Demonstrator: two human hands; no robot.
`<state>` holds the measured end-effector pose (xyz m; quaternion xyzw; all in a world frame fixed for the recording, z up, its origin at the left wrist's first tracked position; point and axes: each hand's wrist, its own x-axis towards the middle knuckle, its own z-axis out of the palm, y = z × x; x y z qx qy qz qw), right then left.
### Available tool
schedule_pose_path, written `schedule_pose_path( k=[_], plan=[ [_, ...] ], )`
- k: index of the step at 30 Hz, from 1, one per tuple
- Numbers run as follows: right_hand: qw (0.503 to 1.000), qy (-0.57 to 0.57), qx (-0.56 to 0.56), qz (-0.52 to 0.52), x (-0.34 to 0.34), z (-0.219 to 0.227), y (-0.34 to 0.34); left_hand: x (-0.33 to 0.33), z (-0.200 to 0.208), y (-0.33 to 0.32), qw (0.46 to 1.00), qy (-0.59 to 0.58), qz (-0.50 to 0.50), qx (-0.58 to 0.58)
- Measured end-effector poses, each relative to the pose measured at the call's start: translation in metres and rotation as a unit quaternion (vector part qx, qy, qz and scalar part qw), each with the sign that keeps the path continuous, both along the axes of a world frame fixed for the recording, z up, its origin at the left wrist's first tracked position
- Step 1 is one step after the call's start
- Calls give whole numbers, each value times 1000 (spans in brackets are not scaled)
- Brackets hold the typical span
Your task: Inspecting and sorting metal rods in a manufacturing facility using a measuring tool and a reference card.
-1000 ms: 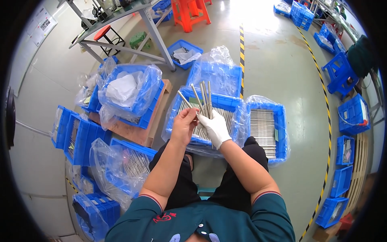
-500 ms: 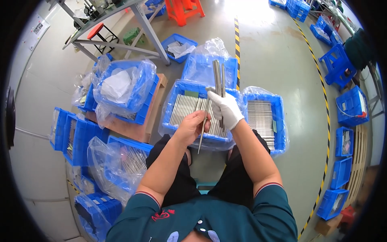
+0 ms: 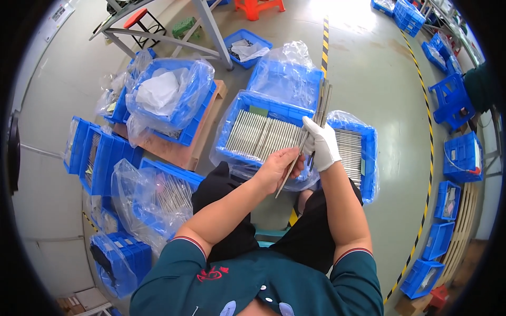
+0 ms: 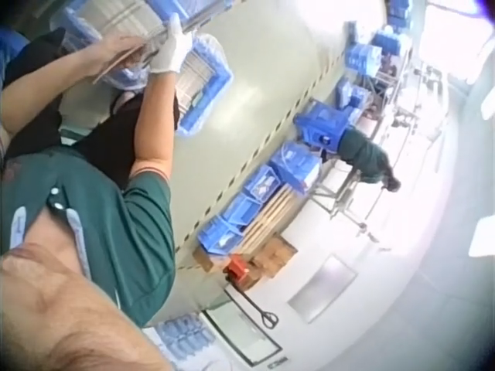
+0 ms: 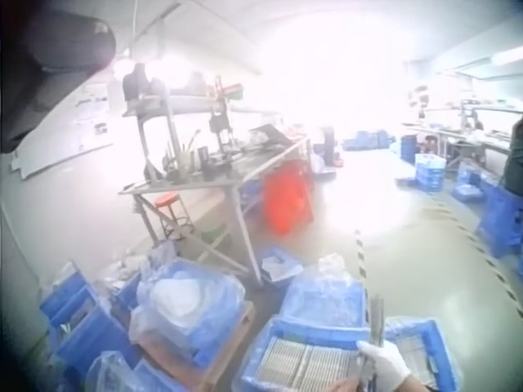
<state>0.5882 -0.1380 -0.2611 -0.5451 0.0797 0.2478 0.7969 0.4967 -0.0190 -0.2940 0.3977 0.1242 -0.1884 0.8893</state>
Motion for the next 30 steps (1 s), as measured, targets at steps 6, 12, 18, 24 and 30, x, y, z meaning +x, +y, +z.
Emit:
schedule_pose_path(
  k=[6, 12, 18, 24, 30],
  plan=[
    [994, -10, 42, -103, 41, -6, -27, -7, 8, 6, 997, -42, -55, 40],
    [985, -44, 75, -152, 60, -10, -62, -5, 30, 55, 972, -16, -143, 186],
    [1000, -2, 21, 15, 11, -7, -6, 11, 12, 43, 992, -95, -72, -45],
    [931, -203, -257, 161, -8, -9, 28, 10, 41, 49, 970, -51, -200, 125],
    [926, -152, -278, 204, -12, 6, 28, 11, 24, 89, 975, -50, 30, 215]
  ],
)
